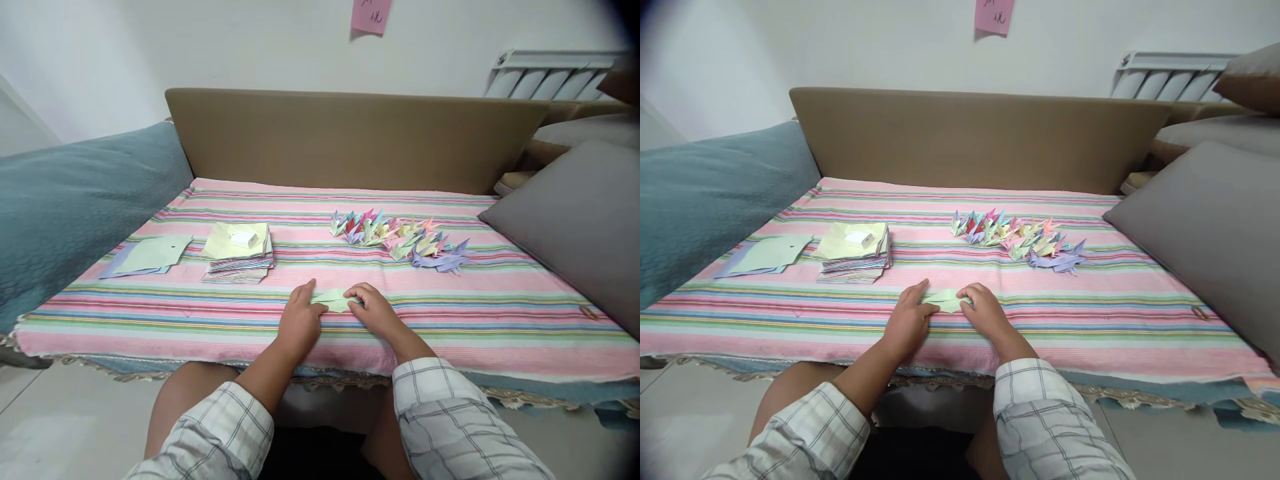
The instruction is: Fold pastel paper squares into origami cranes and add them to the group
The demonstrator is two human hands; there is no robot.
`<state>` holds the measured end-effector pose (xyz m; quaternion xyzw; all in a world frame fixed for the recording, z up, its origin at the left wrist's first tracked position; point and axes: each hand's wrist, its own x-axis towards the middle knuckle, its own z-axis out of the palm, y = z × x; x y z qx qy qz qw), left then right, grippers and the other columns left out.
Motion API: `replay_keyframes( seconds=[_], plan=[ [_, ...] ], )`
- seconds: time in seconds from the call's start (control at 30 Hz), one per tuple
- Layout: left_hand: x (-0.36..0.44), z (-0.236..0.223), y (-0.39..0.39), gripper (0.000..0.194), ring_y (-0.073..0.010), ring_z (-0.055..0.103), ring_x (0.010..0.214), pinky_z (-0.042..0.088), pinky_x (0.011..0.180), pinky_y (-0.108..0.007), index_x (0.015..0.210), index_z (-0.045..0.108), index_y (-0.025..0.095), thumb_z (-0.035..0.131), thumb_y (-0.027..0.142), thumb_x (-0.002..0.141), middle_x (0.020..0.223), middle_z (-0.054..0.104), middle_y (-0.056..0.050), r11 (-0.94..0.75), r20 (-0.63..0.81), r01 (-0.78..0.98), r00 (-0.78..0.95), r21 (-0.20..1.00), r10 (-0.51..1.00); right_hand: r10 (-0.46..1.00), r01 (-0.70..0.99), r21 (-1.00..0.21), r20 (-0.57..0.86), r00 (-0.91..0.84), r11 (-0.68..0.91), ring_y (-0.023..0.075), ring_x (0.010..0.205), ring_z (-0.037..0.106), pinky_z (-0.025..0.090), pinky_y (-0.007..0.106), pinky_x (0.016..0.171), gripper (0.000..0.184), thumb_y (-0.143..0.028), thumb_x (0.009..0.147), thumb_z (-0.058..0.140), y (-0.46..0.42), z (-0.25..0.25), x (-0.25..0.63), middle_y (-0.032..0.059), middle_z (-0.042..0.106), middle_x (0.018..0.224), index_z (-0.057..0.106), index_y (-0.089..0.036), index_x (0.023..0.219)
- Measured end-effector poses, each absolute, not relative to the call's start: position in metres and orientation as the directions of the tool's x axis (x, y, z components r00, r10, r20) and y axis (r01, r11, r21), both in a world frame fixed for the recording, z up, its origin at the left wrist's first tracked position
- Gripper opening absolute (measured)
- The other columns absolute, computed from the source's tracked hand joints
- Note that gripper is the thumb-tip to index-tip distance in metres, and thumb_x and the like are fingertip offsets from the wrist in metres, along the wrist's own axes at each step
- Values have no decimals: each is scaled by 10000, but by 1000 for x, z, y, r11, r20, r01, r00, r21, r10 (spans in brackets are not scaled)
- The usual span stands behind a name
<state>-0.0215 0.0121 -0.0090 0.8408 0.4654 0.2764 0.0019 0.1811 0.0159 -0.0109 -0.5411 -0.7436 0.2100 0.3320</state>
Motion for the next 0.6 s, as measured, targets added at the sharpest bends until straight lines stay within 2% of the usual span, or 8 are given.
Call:
replay_keyframes(
  seconds=[0.1, 0.17, 0.3, 0.43, 0.6],
  plan=[
    [-26, -12, 5, 259, -273, 468, 1144, 415, 952, -493, 866, 698, 202, 485, 86, 773, 1320, 503, -87, -597, 520, 768, 422, 231, 743, 933, 698, -626, 303, -194, 348, 206, 984, 530, 430, 363, 867, 234, -162, 771, 502, 14, -13, 180, 55, 604, 991, 640, -215, 951],
    [-28, -12, 0, 276, -251, 493, 1084, 391, 961, -479, 963, 668, 217, 467, 119, 803, 1295, 534, -73, -664, 535, 724, 492, 187, 687, 924, 726, -586, 335, -186, 358, 214, 996, 516, 415, 379, 892, 240, -157, 772, 501, 13, -15, 178, 59, 601, 1008, 647, -217, 954],
    [-24, -8, -9, 314, -242, 507, 1022, 369, 929, -451, 1157, 574, 244, 449, 241, 868, 1286, 554, -47, -800, 434, 597, 704, 67, 562, 898, 762, -520, 401, -181, 386, 227, 1066, 489, 388, 402, 934, 250, -143, 775, 487, 10, -17, 175, 72, 591, 1123, 653, -208, 950],
    [-19, 0, -12, 418, -269, 497, 1055, 347, 922, -464, 1258, 491, 233, 480, 380, 867, 1310, 531, -70, -790, 325, 611, 737, 56, 593, 909, 792, -495, 380, -173, 357, 223, 1060, 506, 380, 408, 917, 270, -141, 797, 458, 8, -15, 173, 44, 618, 1139, 651, -231, 963],
    [-19, 1, -11, 445, -272, 484, 1116, 293, 995, -471, 1273, 485, 238, 480, 415, 864, 1315, 529, -73, -752, 333, 651, 690, 102, 642, 919, 784, -515, 356, -172, 346, 203, 961, 551, 396, 356, 874, 250, -168, 838, 420, 3, -7, 173, 44, 657, 1010, 645, -213, 938]
  ],
)
